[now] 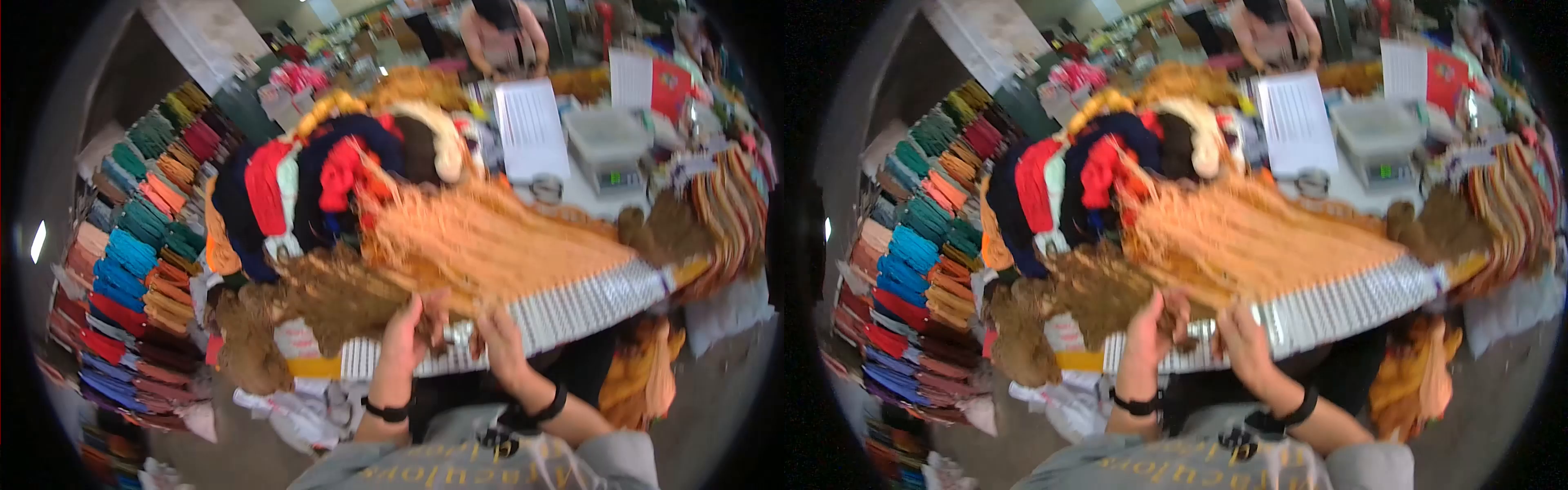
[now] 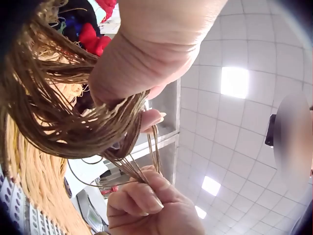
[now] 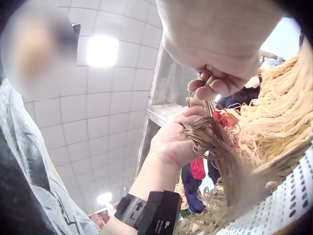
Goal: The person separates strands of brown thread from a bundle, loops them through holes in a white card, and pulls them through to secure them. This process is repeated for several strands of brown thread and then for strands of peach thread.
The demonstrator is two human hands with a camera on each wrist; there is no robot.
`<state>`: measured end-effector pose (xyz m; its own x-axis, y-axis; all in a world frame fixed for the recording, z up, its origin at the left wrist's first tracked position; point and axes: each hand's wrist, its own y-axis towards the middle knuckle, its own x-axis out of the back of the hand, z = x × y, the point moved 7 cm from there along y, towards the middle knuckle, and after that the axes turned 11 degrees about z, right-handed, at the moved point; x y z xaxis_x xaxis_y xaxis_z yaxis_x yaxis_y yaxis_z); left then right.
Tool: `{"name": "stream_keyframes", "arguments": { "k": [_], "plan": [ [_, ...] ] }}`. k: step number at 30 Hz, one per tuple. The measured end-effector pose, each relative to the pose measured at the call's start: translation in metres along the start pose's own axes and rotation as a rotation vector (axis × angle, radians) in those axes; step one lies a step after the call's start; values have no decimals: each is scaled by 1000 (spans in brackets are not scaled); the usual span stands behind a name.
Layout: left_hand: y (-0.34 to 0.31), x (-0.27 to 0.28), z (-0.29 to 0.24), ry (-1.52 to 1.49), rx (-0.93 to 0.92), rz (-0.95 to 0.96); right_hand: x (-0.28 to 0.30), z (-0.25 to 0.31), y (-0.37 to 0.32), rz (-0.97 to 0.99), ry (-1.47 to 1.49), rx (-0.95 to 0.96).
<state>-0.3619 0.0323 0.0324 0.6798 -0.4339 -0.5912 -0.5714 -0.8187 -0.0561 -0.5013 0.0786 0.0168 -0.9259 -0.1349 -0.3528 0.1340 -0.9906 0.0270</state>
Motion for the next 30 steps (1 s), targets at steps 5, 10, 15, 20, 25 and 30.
{"name": "stream_keyframes", "arguments": {
  "k": [5, 10, 15, 20, 25, 30],
  "plan": [
    [3, -6, -10, 59, -7, -97, 3, 9, 0, 20, 24, 27],
    [6, -4, -8, 67, -17, -21, 6, 6, 3, 20, 87, 43],
    [9, -15, -12, 83, -30, -45, 9, 5, 4, 14, 38, 51],
    [12, -11, -9, 17, -29, 10, 11, 1, 7, 20, 21, 43],
    [9, -11, -10, -8, -5, -14, 7, 1, 6, 19, 12, 19],
    [7, -6, -8, -34, 31, -37, -7, -18, 7, 284, 48, -199]
  ]
}}
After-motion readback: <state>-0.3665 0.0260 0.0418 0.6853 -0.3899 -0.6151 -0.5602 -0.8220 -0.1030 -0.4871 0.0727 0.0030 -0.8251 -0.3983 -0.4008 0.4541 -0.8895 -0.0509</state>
